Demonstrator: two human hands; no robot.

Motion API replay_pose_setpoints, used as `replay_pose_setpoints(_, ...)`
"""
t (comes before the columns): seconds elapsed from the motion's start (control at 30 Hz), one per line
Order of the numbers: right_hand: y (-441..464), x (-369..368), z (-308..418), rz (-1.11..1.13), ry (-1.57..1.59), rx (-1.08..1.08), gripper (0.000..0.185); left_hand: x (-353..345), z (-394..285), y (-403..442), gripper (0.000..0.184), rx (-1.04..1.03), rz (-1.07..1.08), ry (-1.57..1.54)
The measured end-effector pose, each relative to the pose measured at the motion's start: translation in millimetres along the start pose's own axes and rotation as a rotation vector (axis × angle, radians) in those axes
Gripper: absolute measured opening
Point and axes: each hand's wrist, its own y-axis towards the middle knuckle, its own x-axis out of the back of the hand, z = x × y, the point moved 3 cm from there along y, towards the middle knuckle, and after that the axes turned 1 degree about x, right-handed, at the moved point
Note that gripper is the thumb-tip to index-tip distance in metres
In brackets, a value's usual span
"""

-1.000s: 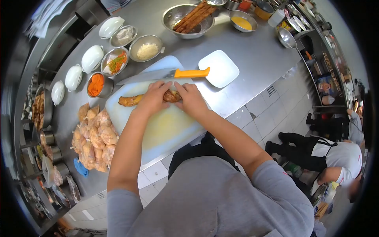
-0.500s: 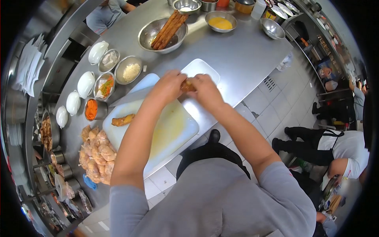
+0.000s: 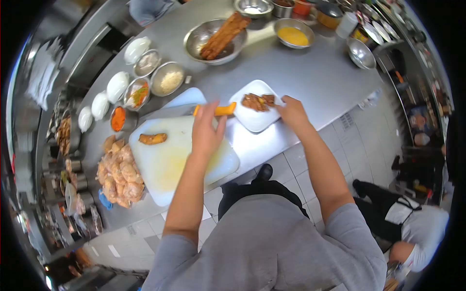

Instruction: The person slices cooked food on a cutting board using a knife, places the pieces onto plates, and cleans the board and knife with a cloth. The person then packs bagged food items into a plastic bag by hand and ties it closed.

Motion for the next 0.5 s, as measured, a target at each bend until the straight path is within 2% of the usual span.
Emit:
replay_pose_setpoints(0.07, 7, 1, -26, 0.011, 0.174, -0.039, 0.037, 12, 18, -52, 0.049, 0.149, -0.011, -0.035)
replay_pose_setpoints(0.13, 17, -3, -67, 0.052, 0.322, -0.127, 0.044, 31, 31, -103, 0.050, 0.175, -0.064, -0.007)
replay_pose_setpoints(0.17, 11, 6, -72, 0.024, 0.384, -0.081, 0.032, 45, 41, -128, 0.050, 0.206, -0.105, 0.025)
replay_pose_setpoints(0.2, 14, 9, -90, -0.057, 0.369, -0.078, 0.026, 56, 52, -151, 0.049, 0.274, -0.091, 0.048)
replay_pose_setpoints(0.27, 16, 25, -115, -0.069, 0.376, -0.071, 0.028, 80, 65, -180, 0.049, 0.358, -0.108, 0.075)
replay_pose_setpoints(0.33, 11, 40, -127, -0.116, 0.454, -0.115, 0.032, 108, 82, -202, 0.044, 0.534, -0.139, 0.038)
replay_pose_setpoints(0.4, -4, 43, -117, -0.150, 0.510, -0.141, 0.035, 128, 112, -212, 0.043, 0.509, -0.167, 0.091)
replay_pose_setpoints(0.47, -31, 50, -79, -0.902, -0.261, 0.274, 0.041, 144, 133, -201, 0.045, 0.434, -0.161, 0.214)
replay_pose_setpoints(0.5, -32, 37, -61, -0.774, -0.164, 0.359, 0.043, 156, 126, -182, 0.051, 0.333, -0.215, 0.321)
